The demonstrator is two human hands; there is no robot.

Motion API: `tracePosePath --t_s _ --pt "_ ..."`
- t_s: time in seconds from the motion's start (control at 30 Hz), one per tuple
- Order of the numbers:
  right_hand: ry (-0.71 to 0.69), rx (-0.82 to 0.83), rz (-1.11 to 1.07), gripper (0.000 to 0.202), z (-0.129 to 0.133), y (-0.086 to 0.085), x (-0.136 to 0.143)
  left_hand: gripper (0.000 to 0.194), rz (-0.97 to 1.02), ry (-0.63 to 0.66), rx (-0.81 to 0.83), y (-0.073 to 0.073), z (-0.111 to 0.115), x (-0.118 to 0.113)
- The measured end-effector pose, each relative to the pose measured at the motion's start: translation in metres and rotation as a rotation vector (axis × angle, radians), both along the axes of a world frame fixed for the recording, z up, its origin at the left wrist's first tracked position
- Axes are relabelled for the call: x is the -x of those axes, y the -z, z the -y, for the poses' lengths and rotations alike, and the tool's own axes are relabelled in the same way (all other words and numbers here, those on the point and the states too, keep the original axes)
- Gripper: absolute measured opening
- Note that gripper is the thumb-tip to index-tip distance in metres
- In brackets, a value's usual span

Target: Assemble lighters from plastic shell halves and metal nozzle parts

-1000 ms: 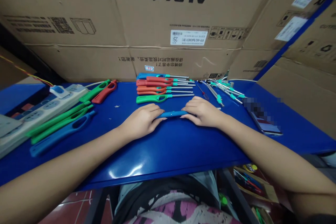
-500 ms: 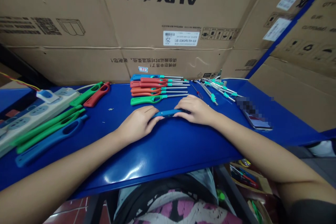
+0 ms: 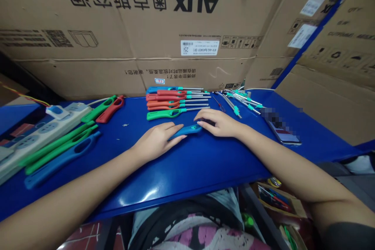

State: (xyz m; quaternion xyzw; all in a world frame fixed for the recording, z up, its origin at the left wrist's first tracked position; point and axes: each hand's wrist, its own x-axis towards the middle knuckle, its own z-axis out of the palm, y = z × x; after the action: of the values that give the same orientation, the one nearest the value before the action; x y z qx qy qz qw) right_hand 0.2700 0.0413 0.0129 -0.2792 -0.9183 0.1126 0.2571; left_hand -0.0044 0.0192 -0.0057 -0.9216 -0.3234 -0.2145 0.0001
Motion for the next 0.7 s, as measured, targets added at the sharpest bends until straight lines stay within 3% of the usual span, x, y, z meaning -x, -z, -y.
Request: tracePosePath --t_s 0.13,0.3,0.47,0.6,0.7 --pt "-0.040 -0.124 0.002 0.021 0.002 -0.004 0.000 0.045 0.023 0.058 0.029 0.002 -0.010 0.006" --pt "-0.022 -0.188 0.050 0.015 0.001 0.005 0.002 0.043 0.036 0.096 0.026 0.000 -0.011 0.006" --pt "-0.027 -0.216 0.057 0.018 0.005 0.011 0.008 0.038 -0.103 -0.055 -0.037 -0.003 0.002 -0.002" --pt "-0.047 -0.166 0.082 0.020 0.007 0.008 0.014 0.035 -0.122 -0.062 -0.035 -0.004 0.006 -0.005" --pt "0.043 -0.160 0.149 0.031 0.002 0.004 0.009 0.034 -0.133 -0.096 -0.029 -0.004 0.000 0.000"
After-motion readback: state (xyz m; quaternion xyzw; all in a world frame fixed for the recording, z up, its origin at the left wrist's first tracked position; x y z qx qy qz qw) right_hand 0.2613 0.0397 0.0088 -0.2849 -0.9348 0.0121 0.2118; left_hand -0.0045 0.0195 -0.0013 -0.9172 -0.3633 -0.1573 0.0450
